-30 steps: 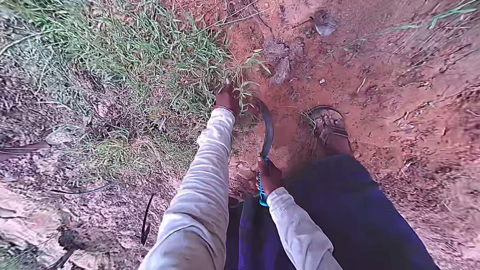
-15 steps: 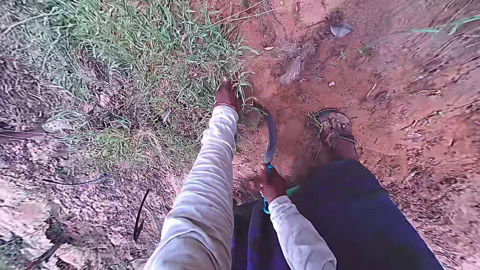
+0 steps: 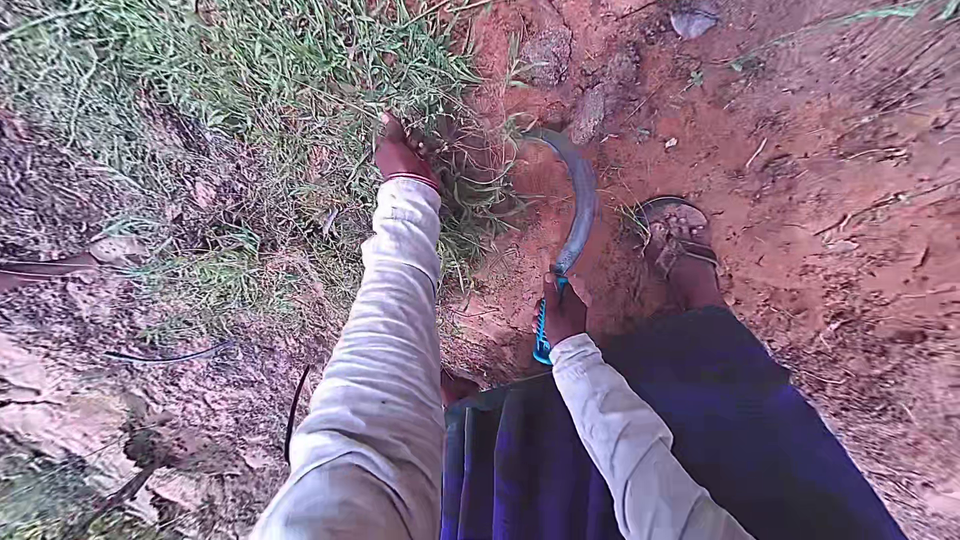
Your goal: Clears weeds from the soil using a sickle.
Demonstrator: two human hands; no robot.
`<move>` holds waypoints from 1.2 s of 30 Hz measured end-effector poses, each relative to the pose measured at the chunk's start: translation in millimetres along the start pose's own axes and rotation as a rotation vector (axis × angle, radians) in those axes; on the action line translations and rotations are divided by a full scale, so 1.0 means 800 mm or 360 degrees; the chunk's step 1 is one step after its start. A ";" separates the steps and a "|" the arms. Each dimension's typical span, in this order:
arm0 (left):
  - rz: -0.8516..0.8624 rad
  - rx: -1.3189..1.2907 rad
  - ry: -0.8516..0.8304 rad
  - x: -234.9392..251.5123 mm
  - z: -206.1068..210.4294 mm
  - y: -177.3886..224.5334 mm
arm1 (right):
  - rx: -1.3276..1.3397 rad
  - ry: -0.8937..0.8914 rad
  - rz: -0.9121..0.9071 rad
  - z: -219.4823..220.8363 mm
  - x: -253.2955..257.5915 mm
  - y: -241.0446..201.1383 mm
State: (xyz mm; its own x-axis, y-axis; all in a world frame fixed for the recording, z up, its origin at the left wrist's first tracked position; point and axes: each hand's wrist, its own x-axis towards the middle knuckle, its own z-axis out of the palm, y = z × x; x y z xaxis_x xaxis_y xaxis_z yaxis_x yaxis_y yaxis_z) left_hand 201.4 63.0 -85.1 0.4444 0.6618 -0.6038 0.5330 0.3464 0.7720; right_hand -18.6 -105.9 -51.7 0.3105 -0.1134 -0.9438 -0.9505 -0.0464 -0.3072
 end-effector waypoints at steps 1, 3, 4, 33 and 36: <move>-0.0003 -0.0065 0.0016 -0.006 0.002 -0.004 | 0.0008 -0.0061 -0.0001 0.000 0.021 -0.011; 0.0011 -0.0182 0.0008 -0.024 0.005 -0.003 | 0.0019 -0.0159 -0.0011 0.003 0.054 -0.029; 0.0048 -0.0228 -0.0006 -0.037 0.005 0.006 | 0.0028 -0.0189 -0.0025 0.006 0.066 -0.035; 0.1831 0.1590 -0.0770 -0.123 0.027 0.079 | -0.0859 -0.0265 -0.0330 -0.044 -0.042 0.030; 0.1029 0.2469 -0.1871 -0.169 0.135 0.034 | -0.0899 -0.0254 -0.0569 -0.025 -0.065 0.035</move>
State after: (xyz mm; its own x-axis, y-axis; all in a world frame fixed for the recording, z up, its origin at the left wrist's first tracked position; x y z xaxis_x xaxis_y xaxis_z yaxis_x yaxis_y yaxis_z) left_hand 234.0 -88.8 -3.9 0.5947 -0.4446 -0.6698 -0.1033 -0.8685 0.4848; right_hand -61.3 -121.0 -9.1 0.5582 0.1507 -0.8159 -0.6259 -0.5689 -0.5334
